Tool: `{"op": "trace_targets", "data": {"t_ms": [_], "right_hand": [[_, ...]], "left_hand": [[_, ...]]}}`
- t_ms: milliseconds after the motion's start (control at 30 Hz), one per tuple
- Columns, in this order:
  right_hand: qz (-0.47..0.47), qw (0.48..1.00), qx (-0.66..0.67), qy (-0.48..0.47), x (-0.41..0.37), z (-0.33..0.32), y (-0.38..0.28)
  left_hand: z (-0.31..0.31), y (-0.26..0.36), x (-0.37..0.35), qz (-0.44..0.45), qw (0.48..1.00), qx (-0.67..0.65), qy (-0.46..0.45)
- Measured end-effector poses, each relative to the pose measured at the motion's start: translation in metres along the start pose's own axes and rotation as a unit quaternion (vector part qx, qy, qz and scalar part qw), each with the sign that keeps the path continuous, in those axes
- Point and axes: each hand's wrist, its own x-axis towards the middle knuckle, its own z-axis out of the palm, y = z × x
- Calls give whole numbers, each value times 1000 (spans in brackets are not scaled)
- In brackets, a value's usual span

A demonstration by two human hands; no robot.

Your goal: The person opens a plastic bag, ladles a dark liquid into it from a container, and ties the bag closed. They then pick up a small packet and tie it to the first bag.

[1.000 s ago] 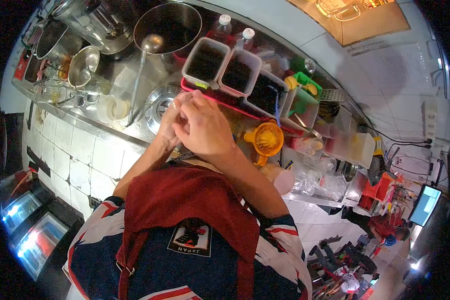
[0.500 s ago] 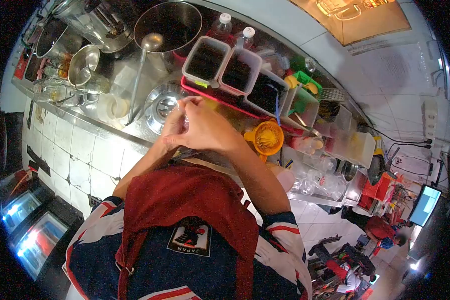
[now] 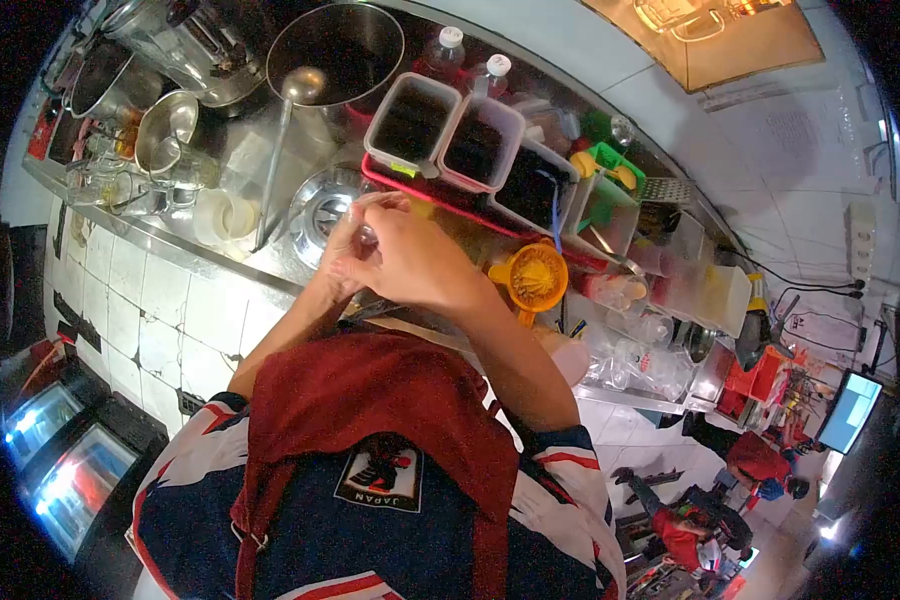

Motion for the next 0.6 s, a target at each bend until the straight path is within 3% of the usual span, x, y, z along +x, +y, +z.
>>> {"op": "trace_targets", "data": {"t_ms": [100, 167, 400, 467, 533, 600], "right_hand": [[-42, 997, -39, 46, -9, 0, -4], [-56, 983, -60, 165, -13, 5, -7], [-119, 965, -89, 214, -9, 15, -5], [-75, 982, 51, 168, -13, 0, -13], [-52, 943, 187, 269, -12, -12, -4], [47, 915, 65, 395, -2, -25, 31]], "left_hand": [[-6, 3, 1, -6, 1000, -17, -1], [-8, 4, 2, 6, 1000, -10, -6], [-12, 6, 13, -3, 998, -43, -50], [-10, 13, 16, 1, 998, -35, -56], [-11, 22, 19, 5, 998, -29, -59], [-16, 36, 22, 31, 996, -34, -78]]}}
